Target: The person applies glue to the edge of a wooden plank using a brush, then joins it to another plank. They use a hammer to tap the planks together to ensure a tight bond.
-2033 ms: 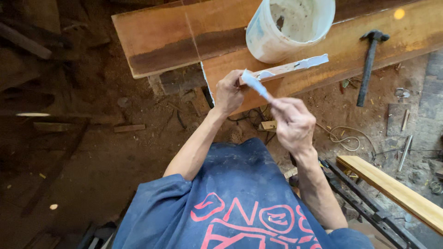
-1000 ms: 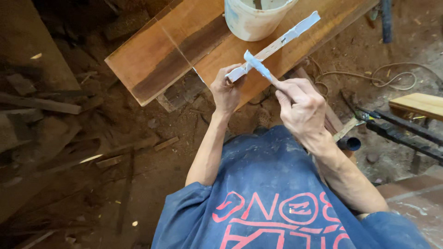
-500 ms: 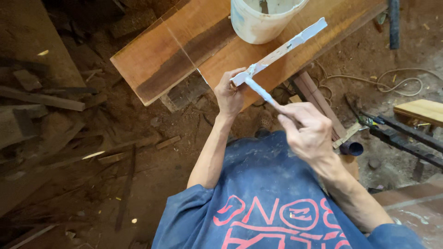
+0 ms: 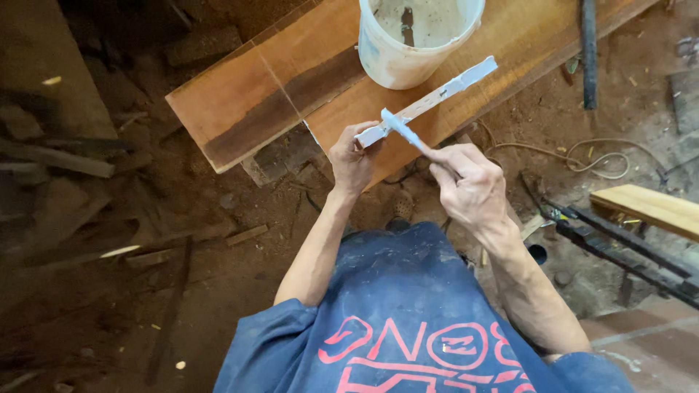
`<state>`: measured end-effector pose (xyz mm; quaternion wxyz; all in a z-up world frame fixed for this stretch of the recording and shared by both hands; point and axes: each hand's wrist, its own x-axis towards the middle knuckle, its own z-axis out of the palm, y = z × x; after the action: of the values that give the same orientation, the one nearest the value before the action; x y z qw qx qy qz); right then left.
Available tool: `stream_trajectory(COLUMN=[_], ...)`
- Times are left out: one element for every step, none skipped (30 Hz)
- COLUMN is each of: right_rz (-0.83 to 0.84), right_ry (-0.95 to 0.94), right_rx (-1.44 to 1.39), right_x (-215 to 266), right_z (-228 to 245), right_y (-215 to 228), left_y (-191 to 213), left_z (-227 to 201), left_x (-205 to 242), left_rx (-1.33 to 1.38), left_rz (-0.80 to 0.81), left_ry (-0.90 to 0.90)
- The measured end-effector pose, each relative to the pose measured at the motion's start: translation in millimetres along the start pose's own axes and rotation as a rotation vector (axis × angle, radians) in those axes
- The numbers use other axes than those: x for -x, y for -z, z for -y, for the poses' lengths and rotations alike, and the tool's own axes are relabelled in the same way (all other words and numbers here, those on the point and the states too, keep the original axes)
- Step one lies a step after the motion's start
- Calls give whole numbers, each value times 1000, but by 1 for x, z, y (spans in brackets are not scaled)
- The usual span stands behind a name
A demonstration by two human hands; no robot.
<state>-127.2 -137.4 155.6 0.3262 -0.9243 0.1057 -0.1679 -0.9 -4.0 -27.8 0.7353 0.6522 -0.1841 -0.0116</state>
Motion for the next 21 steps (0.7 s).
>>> stream_trajectory(right_rz=[42,81,123,166,173,180,187,142,94,46,21,-4,-33,-18,-4,11,10,9,0,-9,-19], right_ry=[45,-14,-74,-133,-146,-159,-177,-100,-24,52,56,60,61,50,42,34,31,27,24,22,20], right_rx=[15,3,-10,-23,-36,-49,-61,-60,-59,-60,23,107,191,123,58,-8,-14,-20,-25,7,39], right_x=[-3,-3,1,4,6,8,11,13,14,16,18,21,23,27,28,27,29,31,31,31,29], right_z=[1,3,6,9,11,13,14,14,14,15,15,16,17,19,20,19,20,20,20,20,20], right_y=[3,10,19,25,28,28,28,25,16,7,-4,-13,-20,-23,-25,-25,-22,-20,-17,-16,-16], left_y=[1,1,1,1,1,1,-1,-1,-1,-1,0,0,1,2,2,2,1,1,0,0,1], left_z=[-1,-3,-5,-8,-10,-11,-13,-14,-15,-17,-18,-18,-19,-20,-20,-20,-20,-19,-18,-17,-17], left_x=[-1,-1,0,1,0,-1,0,0,0,0,0,0,0,-1,-3,-5,-2,0,0,1,0], left_rx=[46,16,-17,-51,-56,-61,-65,-98,-131,-164,-171,-178,-183,-147,-110,-73,-111,-150,-186,-192,-198], left_rz=[12,3,-7,-17,-31,-45,-56,-65,-70,-76,-76,-76,-71,-60,-52,-42,-53,-64,-70,-70,-67], left_ry=[18,-3,-22,-41,-41,-40,-37,-60,-83,-106,-102,-98,-96,-78,-62,-45,-60,-75,-96,-82,-69])
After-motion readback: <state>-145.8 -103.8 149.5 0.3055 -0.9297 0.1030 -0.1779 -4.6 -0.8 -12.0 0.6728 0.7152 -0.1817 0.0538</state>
